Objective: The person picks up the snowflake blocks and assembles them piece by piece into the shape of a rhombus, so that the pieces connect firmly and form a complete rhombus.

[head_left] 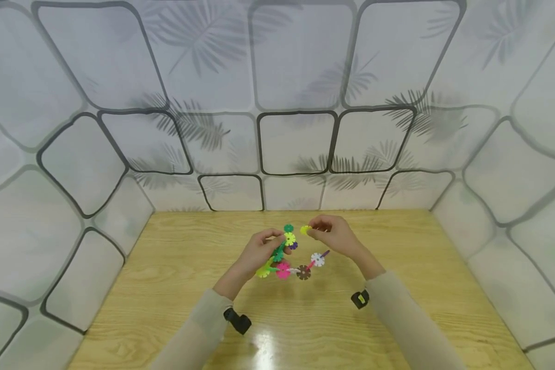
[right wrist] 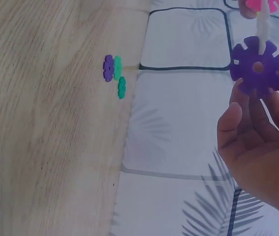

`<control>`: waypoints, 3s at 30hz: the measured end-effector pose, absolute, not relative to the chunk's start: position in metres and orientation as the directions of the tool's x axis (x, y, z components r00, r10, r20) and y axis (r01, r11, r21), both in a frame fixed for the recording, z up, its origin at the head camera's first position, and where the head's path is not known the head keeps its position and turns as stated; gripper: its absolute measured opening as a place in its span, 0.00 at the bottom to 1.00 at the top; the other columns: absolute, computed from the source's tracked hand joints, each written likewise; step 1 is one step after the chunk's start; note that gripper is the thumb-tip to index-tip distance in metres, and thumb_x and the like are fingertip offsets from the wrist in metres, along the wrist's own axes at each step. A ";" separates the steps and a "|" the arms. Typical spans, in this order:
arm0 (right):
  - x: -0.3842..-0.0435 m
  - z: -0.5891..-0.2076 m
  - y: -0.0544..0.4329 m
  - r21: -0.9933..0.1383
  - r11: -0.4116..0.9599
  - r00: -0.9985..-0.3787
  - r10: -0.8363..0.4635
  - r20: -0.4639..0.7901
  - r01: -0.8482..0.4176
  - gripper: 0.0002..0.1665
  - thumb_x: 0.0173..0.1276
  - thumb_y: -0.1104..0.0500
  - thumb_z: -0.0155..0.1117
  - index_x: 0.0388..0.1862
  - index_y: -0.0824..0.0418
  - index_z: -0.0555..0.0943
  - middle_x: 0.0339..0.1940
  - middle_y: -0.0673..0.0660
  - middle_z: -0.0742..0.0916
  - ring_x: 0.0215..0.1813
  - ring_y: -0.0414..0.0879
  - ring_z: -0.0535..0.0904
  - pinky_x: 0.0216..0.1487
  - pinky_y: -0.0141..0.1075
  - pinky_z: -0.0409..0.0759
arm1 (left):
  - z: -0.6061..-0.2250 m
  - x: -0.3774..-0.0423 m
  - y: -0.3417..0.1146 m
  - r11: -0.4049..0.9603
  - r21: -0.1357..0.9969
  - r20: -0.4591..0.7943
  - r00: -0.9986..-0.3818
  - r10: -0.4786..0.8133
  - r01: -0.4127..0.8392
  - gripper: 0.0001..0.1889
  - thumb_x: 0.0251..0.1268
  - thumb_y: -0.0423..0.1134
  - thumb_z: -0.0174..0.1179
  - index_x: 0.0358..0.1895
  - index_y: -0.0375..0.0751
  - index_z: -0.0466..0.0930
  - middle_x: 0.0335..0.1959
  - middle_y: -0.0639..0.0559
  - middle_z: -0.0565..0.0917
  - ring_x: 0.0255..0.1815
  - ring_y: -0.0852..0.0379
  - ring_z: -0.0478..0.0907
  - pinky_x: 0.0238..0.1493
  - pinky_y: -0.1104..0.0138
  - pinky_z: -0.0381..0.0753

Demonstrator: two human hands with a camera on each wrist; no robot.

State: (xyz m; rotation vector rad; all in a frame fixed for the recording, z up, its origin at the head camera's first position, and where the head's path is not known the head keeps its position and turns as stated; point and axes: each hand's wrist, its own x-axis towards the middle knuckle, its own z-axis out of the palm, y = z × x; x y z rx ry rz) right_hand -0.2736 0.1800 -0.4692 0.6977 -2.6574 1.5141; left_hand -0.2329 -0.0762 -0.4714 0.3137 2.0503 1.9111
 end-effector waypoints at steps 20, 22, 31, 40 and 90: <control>-0.259 -0.462 0.176 -0.824 0.413 -0.884 -0.421 0.205 -0.388 0.08 0.75 0.55 0.71 0.49 0.57 0.87 0.42 0.55 0.90 0.42 0.45 0.85 0.39 0.35 0.86 | -0.467 -0.232 -0.075 0.057 0.997 -0.062 -0.924 0.377 -0.044 0.16 0.86 0.44 0.52 0.55 0.33 0.78 0.40 0.38 0.90 0.30 0.59 0.89 0.33 0.69 0.88; -0.258 -0.461 0.176 -0.822 0.414 -0.882 -0.424 0.206 -0.391 0.08 0.75 0.55 0.70 0.49 0.57 0.87 0.43 0.55 0.90 0.42 0.45 0.85 0.40 0.36 0.86 | -0.468 -0.232 -0.074 0.064 0.997 -0.060 -0.925 0.375 -0.038 0.16 0.86 0.44 0.52 0.56 0.32 0.78 0.41 0.37 0.90 0.30 0.59 0.89 0.34 0.69 0.88; -0.257 -0.463 0.174 -0.816 0.406 -0.875 -0.425 0.231 -0.413 0.05 0.75 0.57 0.71 0.46 0.55 0.87 0.42 0.52 0.89 0.41 0.43 0.86 0.38 0.36 0.86 | -0.469 -0.233 -0.073 0.075 0.997 -0.052 -0.929 0.367 -0.027 0.16 0.86 0.44 0.52 0.57 0.32 0.79 0.40 0.38 0.91 0.32 0.59 0.89 0.36 0.68 0.89; -0.255 -0.463 0.169 -0.818 0.397 -0.879 -0.407 0.249 -0.416 0.04 0.73 0.58 0.73 0.44 0.56 0.88 0.39 0.54 0.90 0.37 0.43 0.85 0.34 0.34 0.84 | -0.470 -0.233 -0.071 0.040 0.998 -0.067 -0.924 0.377 -0.056 0.16 0.86 0.42 0.53 0.58 0.30 0.78 0.45 0.28 0.88 0.30 0.58 0.89 0.37 0.67 0.91; -0.285 -0.488 0.165 -0.807 0.461 -0.913 -0.343 0.222 -0.370 0.11 0.77 0.58 0.69 0.52 0.62 0.88 0.45 0.58 0.92 0.44 0.45 0.85 0.47 0.37 0.84 | -0.501 -0.204 -0.070 0.036 0.991 -0.130 -0.948 0.289 -0.125 0.17 0.88 0.44 0.46 0.60 0.34 0.73 0.48 0.33 0.89 0.39 0.44 0.93 0.34 0.63 0.91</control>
